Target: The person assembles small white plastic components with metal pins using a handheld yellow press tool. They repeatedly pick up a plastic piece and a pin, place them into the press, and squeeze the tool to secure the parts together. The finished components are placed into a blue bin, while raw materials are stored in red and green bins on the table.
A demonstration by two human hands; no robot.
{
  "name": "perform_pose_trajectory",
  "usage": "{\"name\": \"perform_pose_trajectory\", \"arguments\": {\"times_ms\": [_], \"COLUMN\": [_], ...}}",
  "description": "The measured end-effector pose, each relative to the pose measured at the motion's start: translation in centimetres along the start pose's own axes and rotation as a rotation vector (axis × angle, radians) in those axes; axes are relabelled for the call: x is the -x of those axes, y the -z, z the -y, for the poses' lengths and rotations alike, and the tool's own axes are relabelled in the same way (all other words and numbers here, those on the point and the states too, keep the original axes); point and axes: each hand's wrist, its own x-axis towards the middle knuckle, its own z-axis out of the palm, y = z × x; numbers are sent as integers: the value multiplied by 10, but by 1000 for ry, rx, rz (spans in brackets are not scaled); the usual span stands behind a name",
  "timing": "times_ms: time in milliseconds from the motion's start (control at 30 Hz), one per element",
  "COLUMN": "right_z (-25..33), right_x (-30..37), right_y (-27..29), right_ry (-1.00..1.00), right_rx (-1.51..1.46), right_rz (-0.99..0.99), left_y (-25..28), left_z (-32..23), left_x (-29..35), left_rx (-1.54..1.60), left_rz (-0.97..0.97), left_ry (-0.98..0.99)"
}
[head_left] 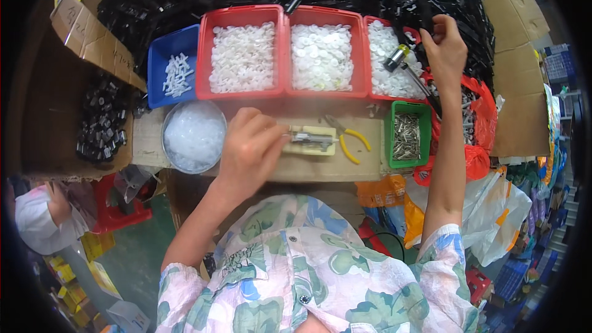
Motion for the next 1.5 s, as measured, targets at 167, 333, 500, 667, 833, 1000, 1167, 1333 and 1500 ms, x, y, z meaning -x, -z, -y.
{"name": "perform_pose_trajectory", "arguments": {"times_ms": [167,333,500,667,833,1000,1167,1333,1500], "right_z": [91,121,121,117,118,118,104,45,-23], "right_x": [79,149,165,164,162,166,151,105,103], "right_y": [30,8,-7,-8,-11,-11,5,33,38], "right_ry": [268,471,459,462,493,469,369,160,129], "right_rx": [-422,-522,-534,-524,-469,-472,-453,-103,206], "right_rz": [369,601,596,596,618,608,513,215,222], "left_y": [16,25,31,30,29,24,9,-9,-24], "left_z": [8,11,13,14,12,8,2,-14,-14], "left_x": [10,13,16,19,19,20,24,29,34], "left_rx": [44,61,39,30,26,30,-105,-184,-229], "left_rz": [-77,-114,-146,-146,-132,-116,-62,105,292], "left_ry": [132,234,241,247,245,239,42,-55,-25]}}
